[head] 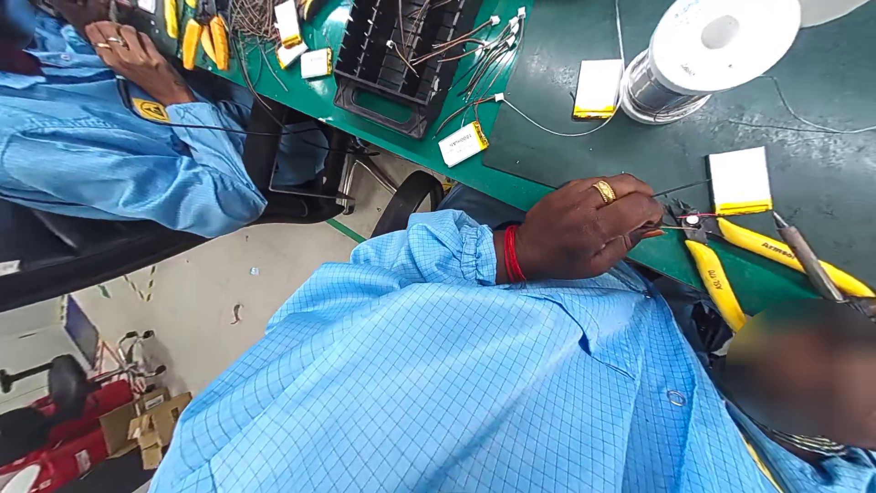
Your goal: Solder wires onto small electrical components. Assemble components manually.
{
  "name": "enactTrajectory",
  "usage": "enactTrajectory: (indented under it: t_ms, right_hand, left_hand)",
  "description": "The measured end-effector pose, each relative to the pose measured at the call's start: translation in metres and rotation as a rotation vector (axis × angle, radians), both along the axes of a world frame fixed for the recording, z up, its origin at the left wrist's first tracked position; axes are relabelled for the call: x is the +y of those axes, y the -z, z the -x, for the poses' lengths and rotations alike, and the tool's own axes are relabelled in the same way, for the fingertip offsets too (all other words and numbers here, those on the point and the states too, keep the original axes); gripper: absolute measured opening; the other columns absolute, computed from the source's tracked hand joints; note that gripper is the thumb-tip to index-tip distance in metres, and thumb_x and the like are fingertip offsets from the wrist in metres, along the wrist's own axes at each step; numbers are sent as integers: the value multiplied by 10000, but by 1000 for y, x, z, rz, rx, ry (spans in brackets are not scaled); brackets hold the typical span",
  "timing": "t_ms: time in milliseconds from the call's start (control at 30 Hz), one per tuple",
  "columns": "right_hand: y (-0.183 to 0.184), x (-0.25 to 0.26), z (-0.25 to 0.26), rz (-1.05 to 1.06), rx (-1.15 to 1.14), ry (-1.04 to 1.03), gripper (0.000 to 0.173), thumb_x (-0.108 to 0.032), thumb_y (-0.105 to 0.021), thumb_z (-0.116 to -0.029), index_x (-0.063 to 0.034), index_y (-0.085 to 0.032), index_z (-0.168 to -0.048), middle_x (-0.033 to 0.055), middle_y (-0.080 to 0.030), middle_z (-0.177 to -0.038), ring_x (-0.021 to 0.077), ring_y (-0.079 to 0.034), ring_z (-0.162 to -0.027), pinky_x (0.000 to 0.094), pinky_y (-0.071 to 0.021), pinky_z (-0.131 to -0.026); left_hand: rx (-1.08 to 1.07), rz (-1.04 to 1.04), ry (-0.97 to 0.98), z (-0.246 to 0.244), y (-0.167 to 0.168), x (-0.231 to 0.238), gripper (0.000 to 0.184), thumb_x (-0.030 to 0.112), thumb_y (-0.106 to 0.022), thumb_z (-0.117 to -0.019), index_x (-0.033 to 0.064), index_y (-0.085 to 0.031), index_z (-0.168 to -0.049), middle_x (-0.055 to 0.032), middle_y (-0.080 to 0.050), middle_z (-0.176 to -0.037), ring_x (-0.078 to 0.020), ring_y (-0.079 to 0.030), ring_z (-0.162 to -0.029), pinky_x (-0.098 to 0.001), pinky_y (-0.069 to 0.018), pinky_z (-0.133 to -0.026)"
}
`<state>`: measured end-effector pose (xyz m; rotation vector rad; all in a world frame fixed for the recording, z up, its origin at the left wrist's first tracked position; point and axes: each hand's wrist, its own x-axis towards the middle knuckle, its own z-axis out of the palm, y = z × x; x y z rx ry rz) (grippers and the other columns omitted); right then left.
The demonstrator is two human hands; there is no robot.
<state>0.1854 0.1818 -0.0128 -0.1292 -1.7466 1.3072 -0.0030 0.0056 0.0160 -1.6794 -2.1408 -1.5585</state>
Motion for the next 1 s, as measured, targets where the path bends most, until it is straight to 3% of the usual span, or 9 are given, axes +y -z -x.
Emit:
enactTrajectory:
  t_ms: [133, 333, 467, 833, 1000]
  right_hand:
    - [0, 0, 0, -35, 21, 26, 168, -251, -623, -1000, -229, -694, -1151, -132, -697, -1041, 52, -665, -981, 248, -547, -847]
    - [-8, -7, 5, -25, 6, 106, 117, -298, -657, -975, -235, -702, -1062, -147, -675, -940, 30, -644, -883, 244, -534, -819]
    - [-7, -10, 4, -39, -3, 114, 126, -308, -642, -985, -228, -698, -1064, -142, -661, -920, 25, -634, -866, 237, -527, -806]
    - [-9, -18, 6, -89, -13, 87, 158, -294, -608, -980, -147, -644, -935, -65, -583, -768, 47, -579, -737, 225, -486, -727]
    - [-7, -17, 6, -144, -27, 70, 147, -274, -605, -978, -135, -635, -942, -48, -578, -782, 61, -581, -755, 237, -487, -741]
  left_hand:
    - [-22, 19, 12, 0, -2, -1, 103, 17, -631, -922, -46, -701, -881, -168, -688, -910, -193, -684, -860, -297, -580, -755]
    - [-22, 35, 2, 1, 3, -2, 116, 58, -623, -969, -33, -686, -935, -161, -672, -952, -177, -669, -901, -279, -566, -811]
    - [-13, 45, 1, 1, 3, -3, 115, 55, -632, -969, -41, -678, -928, -167, -661, -970, -157, -658, -898, -244, -555, -811]
    - [22, 56, -4, 1, 4, -3, 104, 54, -646, -974, -29, -677, -919, -167, -664, -986, -163, -654, -935, -233, -538, -846]
    - [-12, 58, -12, 2, 3, -1, 102, 34, -647, -973, -39, -682, -911, -180, -665, -983, -155, -650, -936, -213, -530, -847]
